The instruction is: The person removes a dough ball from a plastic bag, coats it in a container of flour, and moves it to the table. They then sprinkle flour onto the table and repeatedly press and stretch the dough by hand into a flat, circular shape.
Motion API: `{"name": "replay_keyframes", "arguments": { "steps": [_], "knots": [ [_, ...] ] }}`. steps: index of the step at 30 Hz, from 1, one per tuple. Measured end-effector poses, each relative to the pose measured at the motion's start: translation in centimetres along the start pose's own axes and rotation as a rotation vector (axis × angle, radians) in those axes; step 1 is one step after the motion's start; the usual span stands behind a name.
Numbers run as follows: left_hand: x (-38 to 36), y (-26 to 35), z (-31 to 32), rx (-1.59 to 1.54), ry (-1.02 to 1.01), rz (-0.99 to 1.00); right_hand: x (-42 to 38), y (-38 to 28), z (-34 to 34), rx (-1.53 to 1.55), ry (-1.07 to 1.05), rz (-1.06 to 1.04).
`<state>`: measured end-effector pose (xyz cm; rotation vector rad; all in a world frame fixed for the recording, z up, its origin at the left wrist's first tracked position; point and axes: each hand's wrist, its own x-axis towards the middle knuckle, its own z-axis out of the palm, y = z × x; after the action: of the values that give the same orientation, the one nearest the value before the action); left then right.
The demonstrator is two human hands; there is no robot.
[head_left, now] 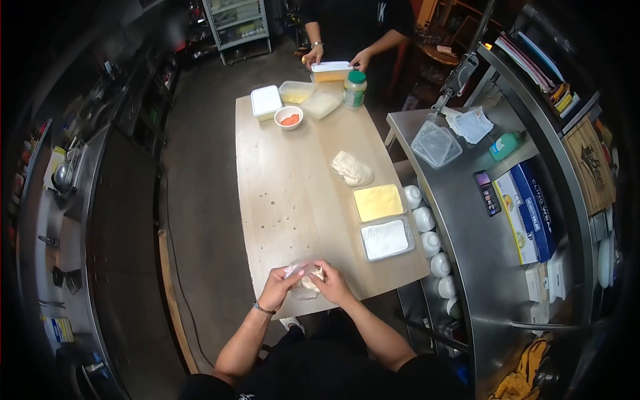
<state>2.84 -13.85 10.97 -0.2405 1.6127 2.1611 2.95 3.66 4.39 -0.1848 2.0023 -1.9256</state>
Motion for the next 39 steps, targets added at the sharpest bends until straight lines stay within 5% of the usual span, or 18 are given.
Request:
{"name": "replay_keyframes", "arguments": {
  "steps": [2, 6, 8, 10, 13, 15, 16, 17, 20, 22, 24, 26, 29, 30, 35, 36, 39],
  "knots": [
    [0.7, 0.0, -0.1, 0.037, 0.116, 0.058, -0.5, -2.3, -0.4, -0.218, 0.231, -0.269],
    [2.8, -3.0, -1.7, 0.259, 0.300, 0.017, -0.9, -0.1, -1.0, -0.421, 0.219, -0.409],
    [4.0, -3.9, -0.9, 1.019, 0.281, 0.067, -1.5, 1.0, -0.3, -0.450, 0.178, -0.301],
    [3.5, -1.6, 1.7, 0.972, 0.230, -0.083, -1.9, 0.7, 0.2, -0.633, 0.205, -0.414],
    [3.9, -3.0, 2.0, 0.585, 0.286, 0.192, -2.5, 0.0, 0.7, -0.701, 0.276, -0.437],
    [3.9, -3.1, 2.1, 0.566, 0.234, 0.130, -2.2, 0.1, 0.5, -0.721, 0.339, -0.426],
    [3.5, -2.1, 2.6, 0.545, 0.190, 0.074, -1.8, 0.5, 0.3, -0.675, 0.289, -0.312],
    [3.5, -0.6, 2.4, 0.441, 0.094, -0.191, -1.6, 1.0, 0.2, -0.626, 0.238, -0.197],
    [2.5, 2.7, 3.6, 0.041, -0.112, -0.148, -1.2, -0.1, -1.0, -0.235, 0.122, -0.024],
    [2.4, 4.2, 4.4, -0.199, -0.076, -0.188, -1.0, 0.4, -1.7, -0.141, 0.218, -0.118],
    [3.2, 3.1, 2.0, -0.083, -0.185, -0.029, -0.7, 1.4, -2.1, -0.101, 0.326, -0.215],
    [6.1, 0.4, 0.4, 0.632, 0.215, 0.393, -0.4, 0.6, -3.3, -0.161, 0.339, -0.229],
    [7.5, -0.6, -0.7, 1.040, 0.516, 0.093, -0.2, 1.4, -4.2, -0.051, 0.298, -0.220],
    [8.2, -1.4, -1.5, 1.038, 0.523, 0.093, 0.0, 2.2, -4.4, -0.004, 0.312, -0.290],
    [9.3, -2.6, -2.5, 0.169, 0.280, -0.114, 0.0, 4.8, -6.0, 0.518, 0.251, 0.032],
    [9.1, -2.5, -2.0, -0.140, 0.166, -0.144, 0.3, 5.4, -6.1, 0.516, 0.250, 0.036],
    [9.4, -3.0, -2.2, -0.080, -0.081, -0.292, 0.5, 3.3, -5.8, 0.043, 0.169, -0.014]
  ]
}}
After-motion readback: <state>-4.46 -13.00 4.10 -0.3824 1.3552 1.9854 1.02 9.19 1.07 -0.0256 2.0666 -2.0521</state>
